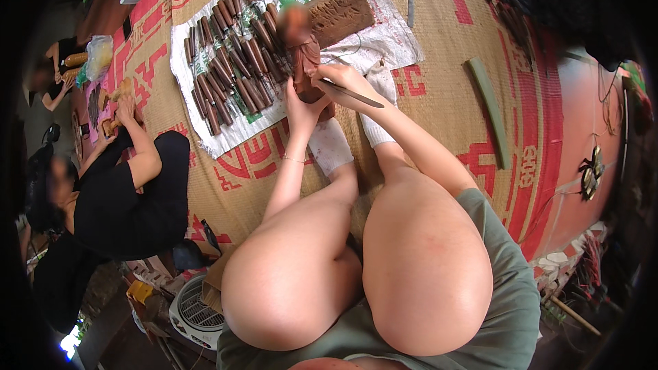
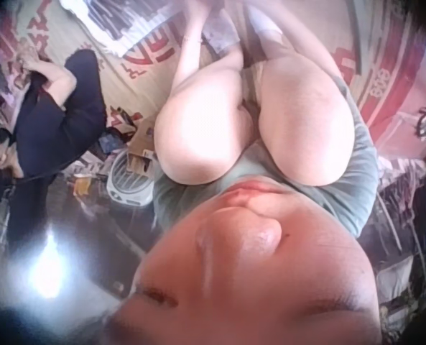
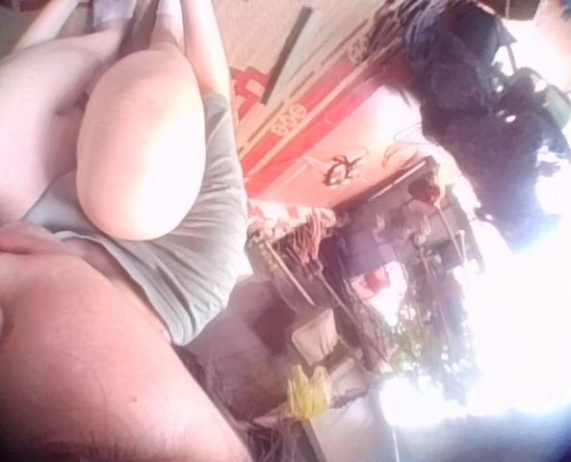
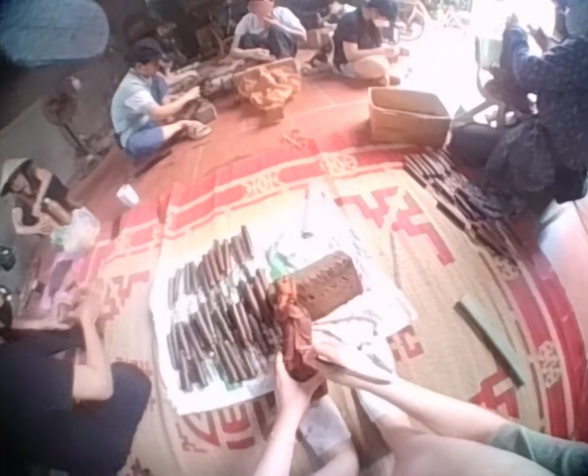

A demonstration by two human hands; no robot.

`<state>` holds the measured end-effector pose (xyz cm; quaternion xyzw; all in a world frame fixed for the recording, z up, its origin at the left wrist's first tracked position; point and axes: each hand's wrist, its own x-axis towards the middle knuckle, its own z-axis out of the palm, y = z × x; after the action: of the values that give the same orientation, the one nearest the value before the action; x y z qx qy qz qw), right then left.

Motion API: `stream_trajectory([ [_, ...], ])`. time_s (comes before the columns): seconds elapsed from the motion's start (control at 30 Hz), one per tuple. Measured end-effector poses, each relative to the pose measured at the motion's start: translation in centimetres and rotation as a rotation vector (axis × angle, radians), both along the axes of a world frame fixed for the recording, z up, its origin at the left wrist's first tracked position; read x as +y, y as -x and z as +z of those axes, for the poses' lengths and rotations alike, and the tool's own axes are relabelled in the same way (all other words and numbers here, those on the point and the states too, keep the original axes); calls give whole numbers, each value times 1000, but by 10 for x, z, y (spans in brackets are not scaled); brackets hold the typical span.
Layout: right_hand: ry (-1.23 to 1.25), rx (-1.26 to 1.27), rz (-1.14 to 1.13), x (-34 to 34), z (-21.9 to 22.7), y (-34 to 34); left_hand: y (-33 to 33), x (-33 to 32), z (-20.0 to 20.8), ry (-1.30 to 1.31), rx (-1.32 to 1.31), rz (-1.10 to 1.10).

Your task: The person carves a small wooden figurine using a chisel, shaping the details of the figure while seated on the floor. The person rotates the figurine to access different sides and continues refining the surface.

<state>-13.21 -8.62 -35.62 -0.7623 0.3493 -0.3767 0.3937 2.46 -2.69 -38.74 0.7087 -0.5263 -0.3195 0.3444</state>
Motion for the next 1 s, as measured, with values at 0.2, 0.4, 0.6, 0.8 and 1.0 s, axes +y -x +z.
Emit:
stream_trajectory([
  [0.2,107,-48,-41,-14,-7,-5,4,-3,4,24,-8,2],
  [0.4,-15,-37,13,0,4,-7,3,2,6,25,-99,17],
  [0.6,-13,-6,15,-14,5,-3,8,-1,8,28,-83,30],
  [0.8,-6,8,23,-5,-3,3,14,-1,14,10,-27,92],
  [1.0,-45,72,49,8,-14,-7,-1,4,17,8,-26,59],
])
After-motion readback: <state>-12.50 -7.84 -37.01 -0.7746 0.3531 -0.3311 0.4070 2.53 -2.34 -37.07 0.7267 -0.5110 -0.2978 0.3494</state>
